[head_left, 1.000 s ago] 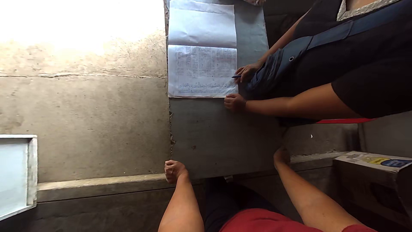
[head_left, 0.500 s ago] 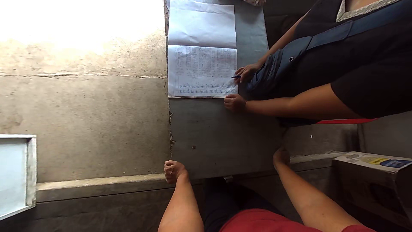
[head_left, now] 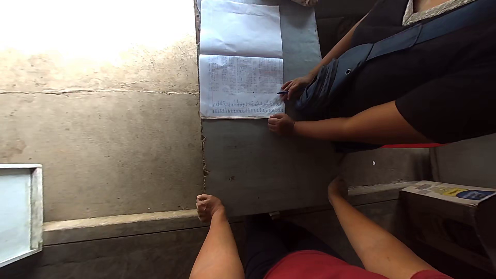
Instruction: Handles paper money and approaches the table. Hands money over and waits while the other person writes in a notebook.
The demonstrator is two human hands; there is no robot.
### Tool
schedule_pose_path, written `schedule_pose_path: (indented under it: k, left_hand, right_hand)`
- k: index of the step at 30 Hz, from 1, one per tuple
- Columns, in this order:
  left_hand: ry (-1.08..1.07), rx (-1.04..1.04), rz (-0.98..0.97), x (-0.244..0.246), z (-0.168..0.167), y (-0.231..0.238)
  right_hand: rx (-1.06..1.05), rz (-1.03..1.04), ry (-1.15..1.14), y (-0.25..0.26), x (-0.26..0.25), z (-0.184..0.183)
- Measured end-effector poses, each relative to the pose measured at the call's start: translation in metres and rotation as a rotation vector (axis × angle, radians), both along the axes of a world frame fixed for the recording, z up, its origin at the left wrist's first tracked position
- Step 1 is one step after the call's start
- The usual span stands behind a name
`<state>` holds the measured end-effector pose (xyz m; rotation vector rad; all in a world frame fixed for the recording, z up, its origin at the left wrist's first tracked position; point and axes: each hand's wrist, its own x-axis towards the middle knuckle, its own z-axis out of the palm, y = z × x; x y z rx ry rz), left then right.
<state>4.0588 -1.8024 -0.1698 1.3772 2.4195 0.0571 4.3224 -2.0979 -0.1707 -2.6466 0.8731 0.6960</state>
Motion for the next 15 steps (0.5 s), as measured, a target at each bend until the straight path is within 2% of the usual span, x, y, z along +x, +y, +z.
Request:
schedule_pose_path:
  k: [15]
  left_hand:
    - [0.012,-0.016,-0.016,0.0009,0.0037,-0.0007]
  right_hand:
    - [0.014,0.019,0.01,-0.0001,-0.0008,0.0007]
